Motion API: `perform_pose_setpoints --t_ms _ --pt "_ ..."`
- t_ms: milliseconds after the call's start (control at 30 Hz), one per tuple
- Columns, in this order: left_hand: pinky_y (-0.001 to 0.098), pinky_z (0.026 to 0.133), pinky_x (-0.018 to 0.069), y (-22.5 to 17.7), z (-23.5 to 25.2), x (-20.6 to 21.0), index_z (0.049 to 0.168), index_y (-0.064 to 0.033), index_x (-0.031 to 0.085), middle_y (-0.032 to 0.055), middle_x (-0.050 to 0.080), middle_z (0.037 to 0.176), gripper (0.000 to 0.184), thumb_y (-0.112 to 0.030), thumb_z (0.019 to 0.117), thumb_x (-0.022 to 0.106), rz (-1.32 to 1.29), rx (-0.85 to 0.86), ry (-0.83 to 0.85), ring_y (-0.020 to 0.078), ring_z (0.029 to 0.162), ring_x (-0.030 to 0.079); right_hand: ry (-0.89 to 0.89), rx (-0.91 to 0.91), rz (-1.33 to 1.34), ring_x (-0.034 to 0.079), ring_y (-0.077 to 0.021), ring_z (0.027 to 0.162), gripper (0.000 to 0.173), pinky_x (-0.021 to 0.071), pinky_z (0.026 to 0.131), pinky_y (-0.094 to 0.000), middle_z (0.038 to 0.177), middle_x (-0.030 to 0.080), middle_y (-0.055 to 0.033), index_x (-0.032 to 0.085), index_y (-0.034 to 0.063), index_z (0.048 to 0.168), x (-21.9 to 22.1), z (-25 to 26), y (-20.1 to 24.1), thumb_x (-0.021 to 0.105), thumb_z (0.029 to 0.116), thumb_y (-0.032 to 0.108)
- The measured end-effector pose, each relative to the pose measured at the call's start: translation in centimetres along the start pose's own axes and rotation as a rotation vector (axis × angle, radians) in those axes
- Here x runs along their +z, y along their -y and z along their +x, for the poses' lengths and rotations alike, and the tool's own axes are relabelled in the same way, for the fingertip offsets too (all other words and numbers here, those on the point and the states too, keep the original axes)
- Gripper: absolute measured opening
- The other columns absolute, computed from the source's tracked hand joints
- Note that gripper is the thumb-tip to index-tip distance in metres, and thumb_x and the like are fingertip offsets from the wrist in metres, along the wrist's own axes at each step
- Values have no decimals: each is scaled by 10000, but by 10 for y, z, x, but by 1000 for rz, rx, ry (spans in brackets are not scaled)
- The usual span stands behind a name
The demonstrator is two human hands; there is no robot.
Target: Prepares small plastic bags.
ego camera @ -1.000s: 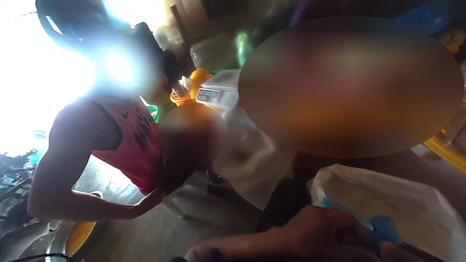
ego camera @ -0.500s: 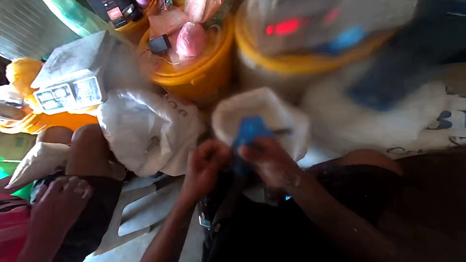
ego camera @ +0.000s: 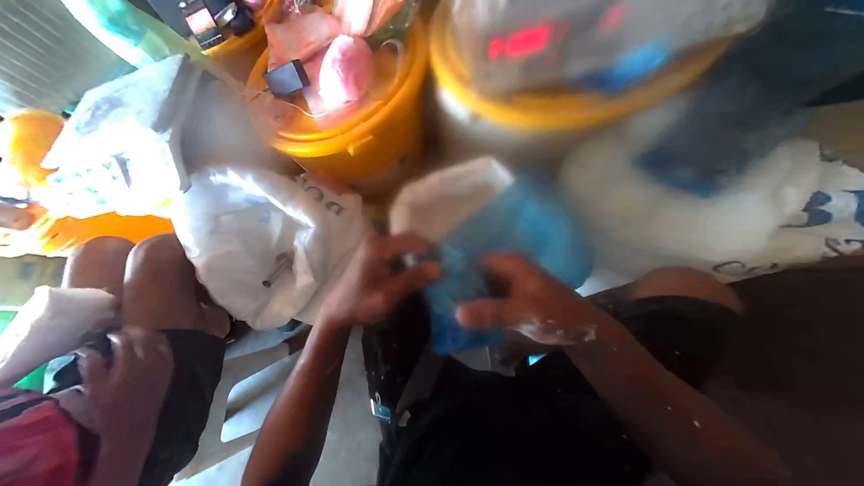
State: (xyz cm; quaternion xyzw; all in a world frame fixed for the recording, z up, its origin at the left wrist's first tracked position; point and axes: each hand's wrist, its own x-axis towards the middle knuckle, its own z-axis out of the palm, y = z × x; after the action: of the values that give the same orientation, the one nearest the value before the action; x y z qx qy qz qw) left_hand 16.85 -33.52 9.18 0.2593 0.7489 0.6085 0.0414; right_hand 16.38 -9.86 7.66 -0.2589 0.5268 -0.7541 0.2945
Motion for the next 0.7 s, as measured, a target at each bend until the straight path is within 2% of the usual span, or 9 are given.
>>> perform_pose_setpoints --t_ms 33,100,200,300,367,433,533,633,700 --pt "219 762 583 1 -2 1 915 -107 670 -58 705 888 126 -217 975 657 -7 11 -32 -3 824 664 -14 -15 -18 675 18 822 106 584 754 -181 901 716 116 691 149 997 -4 -2 2 748 909 157" --pt "189 711 574 4 -6 2 960 -132 660 -85 678 848 61 -185 988 653 -48 52 -80 -20 774 647 2 -40 -8 677 20 862 137 583 787 -178 939 722 121 701 155 1049 -11 -6 5 722 947 243" --pt "182 734 577 5 -8 3 1016 -155 688 -91 694 901 45 -176 992 656 -83 101 -117 -21 813 657 41 -35 15 682 15 927 263 583 822 -185 1012 731 127 714 159 1155 -14 -7 9 643 1003 361" --pt "214 803 593 5 -10 1 1057 -179 710 -91 719 978 92 -150 992 652 -110 119 -126 -6 884 679 9 -8 2 684 21 892 239 590 785 -184 977 727 141 720 161 1142 -12 -5 13 626 1017 341" --pt "222 824 594 5 -12 -1 1042 -184 721 -96 730 1002 111 -126 982 648 -102 117 -130 -5 914 685 -4 -9 -8 676 30 883 234 578 795 -176 959 725 143 727 149 1133 -11 -1 14 633 1013 326" --pt "238 850 589 7 -10 0 1001 -135 717 -66 727 1012 85 -105 971 643 -53 137 -114 7 943 679 -21 -9 -42 674 28 883 262 574 799 -176 958 728 136 732 151 1141 -11 1 15 640 1002 353" --pt "267 854 587 2 -6 7 967 27 727 78 737 975 93 -15 940 649 88 178 -86 75 931 693 -22 -18 -151 677 24 876 318 581 776 -186 976 737 142 754 227 1136 -13 1 11 640 979 478" --pt "284 848 570 -15 1 9 1010 72 745 136 749 950 143 -19 955 650 207 135 -57 121 896 708 37 -23 -187 664 58 789 125 571 705 -158 896 732 188 766 326 1013 -20 8 9 692 955 408" --pt "288 792 552 -27 0 6 1027 80 737 146 737 912 172 -62 948 680 249 81 -72 135 836 690 103 -15 -180 669 77 843 109 568 769 -152 950 737 230 761 379 1033 -28 12 13 699 961 326"
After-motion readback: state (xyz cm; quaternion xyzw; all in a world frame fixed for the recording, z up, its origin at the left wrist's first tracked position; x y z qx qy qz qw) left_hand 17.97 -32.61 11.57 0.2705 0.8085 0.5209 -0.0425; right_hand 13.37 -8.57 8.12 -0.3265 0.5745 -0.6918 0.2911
